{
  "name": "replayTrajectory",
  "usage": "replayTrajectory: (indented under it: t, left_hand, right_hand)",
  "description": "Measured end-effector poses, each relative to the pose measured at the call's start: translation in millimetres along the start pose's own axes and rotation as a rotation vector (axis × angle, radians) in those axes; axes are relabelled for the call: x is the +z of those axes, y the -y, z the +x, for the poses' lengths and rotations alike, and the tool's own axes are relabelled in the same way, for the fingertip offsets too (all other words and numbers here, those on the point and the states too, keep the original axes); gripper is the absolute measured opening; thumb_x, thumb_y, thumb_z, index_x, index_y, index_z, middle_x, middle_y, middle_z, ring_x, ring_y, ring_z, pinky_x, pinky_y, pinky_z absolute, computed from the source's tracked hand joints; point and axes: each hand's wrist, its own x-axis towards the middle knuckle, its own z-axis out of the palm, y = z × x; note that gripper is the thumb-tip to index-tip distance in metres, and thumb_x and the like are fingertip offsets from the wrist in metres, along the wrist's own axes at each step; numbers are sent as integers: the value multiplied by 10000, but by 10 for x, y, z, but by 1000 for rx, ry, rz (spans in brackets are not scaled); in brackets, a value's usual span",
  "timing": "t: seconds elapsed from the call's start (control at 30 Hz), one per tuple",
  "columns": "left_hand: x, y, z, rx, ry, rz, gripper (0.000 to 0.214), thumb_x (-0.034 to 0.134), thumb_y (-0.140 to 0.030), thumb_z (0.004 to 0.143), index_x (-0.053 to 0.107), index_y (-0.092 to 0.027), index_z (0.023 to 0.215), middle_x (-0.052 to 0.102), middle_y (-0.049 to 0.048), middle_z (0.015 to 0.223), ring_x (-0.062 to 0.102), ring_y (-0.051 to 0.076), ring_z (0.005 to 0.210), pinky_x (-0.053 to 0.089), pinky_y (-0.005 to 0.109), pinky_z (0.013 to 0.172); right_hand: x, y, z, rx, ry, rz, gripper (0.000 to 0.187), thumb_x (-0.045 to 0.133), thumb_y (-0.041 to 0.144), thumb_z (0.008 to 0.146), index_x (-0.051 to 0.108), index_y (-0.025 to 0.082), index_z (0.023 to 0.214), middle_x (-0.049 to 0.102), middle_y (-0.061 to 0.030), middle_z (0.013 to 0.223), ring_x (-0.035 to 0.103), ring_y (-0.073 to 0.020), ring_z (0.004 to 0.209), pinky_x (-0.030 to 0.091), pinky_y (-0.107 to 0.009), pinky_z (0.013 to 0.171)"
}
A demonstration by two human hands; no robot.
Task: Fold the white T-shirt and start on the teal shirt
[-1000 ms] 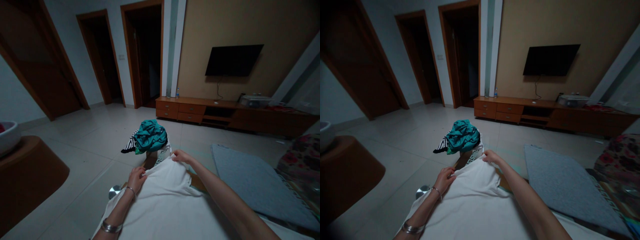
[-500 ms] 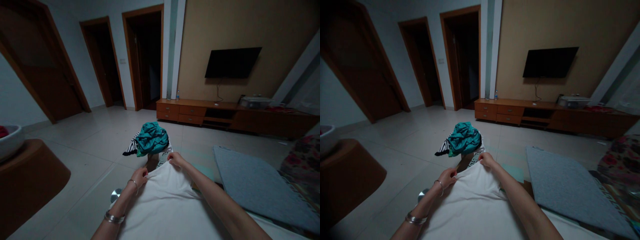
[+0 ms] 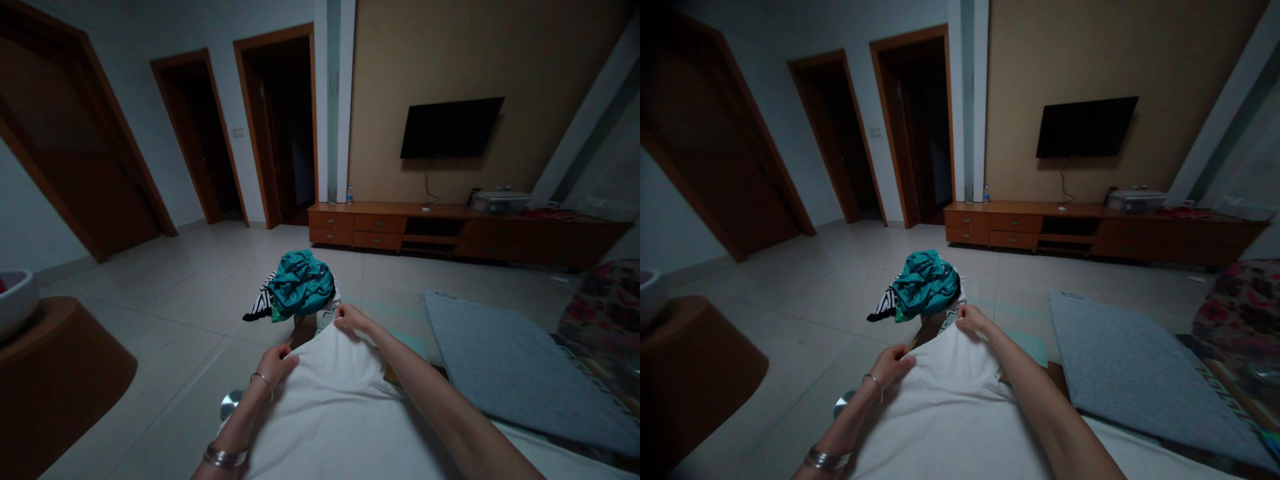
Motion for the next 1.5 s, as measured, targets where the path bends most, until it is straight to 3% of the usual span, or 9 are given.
replayTrajectory:
  t: [0.17,0.4,0.6,0.77,0.97,1.1,1.27,1.37,1.5]
  left_hand:
    - [-16,86,-19,41,-197,-91,218,562,-374,684,502,-174,622,495,-33,570,466,125,587,344,214,555]
    - [134,-60,-152,17,-255,558,156,410,-260,862,556,-212,838,639,31,858,566,157,702,306,249,575]
    - [105,-83,-182,141,-249,716,197,401,-195,868,592,-193,915,626,72,951,572,184,909,384,255,740]
    - [129,-326,-24,167,-274,855,246,465,-160,812,643,-201,976,597,102,1042,527,276,990,395,345,752]
    - [654,-1030,381,551,6,714,412,410,-16,768,623,-190,1074,562,86,1225,452,216,1176,339,351,957]
    - [952,-1214,689,547,113,704,579,421,14,719,537,-211,1239,498,81,1340,382,223,1272,302,383,1011]
    - [921,-1216,1027,396,152,689,317,622,-122,627,654,-180,937,626,97,1020,541,278,1047,405,348,851]
    - [796,-1184,1145,348,163,629,177,681,-151,543,605,-161,702,605,54,841,561,252,928,413,290,756]
    - [634,-1081,1172,286,161,462,160,641,-202,602,508,-159,680,521,-22,654,534,147,678,392,217,598]
  right_hand:
    - [89,-9,40,45,-133,53,103,586,194,729,626,126,795,590,14,633,488,-86,548,333,-170,510]
    - [147,209,0,50,-239,-54,114,644,165,693,690,199,792,683,-25,875,583,-157,846,377,-215,704]
    - [-355,20,-461,86,-258,-88,215,514,265,845,696,203,941,693,-43,994,594,-147,909,380,-212,758]
    - [-691,-376,-1186,223,-190,-138,173,565,206,771,725,175,829,715,-66,858,621,-162,794,373,-225,668]
    - [-606,-295,-1534,332,-161,-128,189,622,302,751,720,222,892,717,-54,920,636,-171,829,382,-225,650]
    - [-509,-132,-1528,408,-195,-147,278,638,372,743,708,158,904,702,-150,951,641,-251,864,403,-278,649]
    - [-423,-117,-1409,381,-169,-107,262,717,124,549,697,162,807,706,-124,895,639,-244,834,388,-249,622]
    - [-452,-192,-1248,327,-175,-19,263,653,87,569,684,166,818,703,-79,873,620,-186,755,359,-221,576]
    - [-504,-298,-1073,239,-213,102,256,591,82,642,672,164,870,693,-26,882,580,-119,723,344,-181,570]
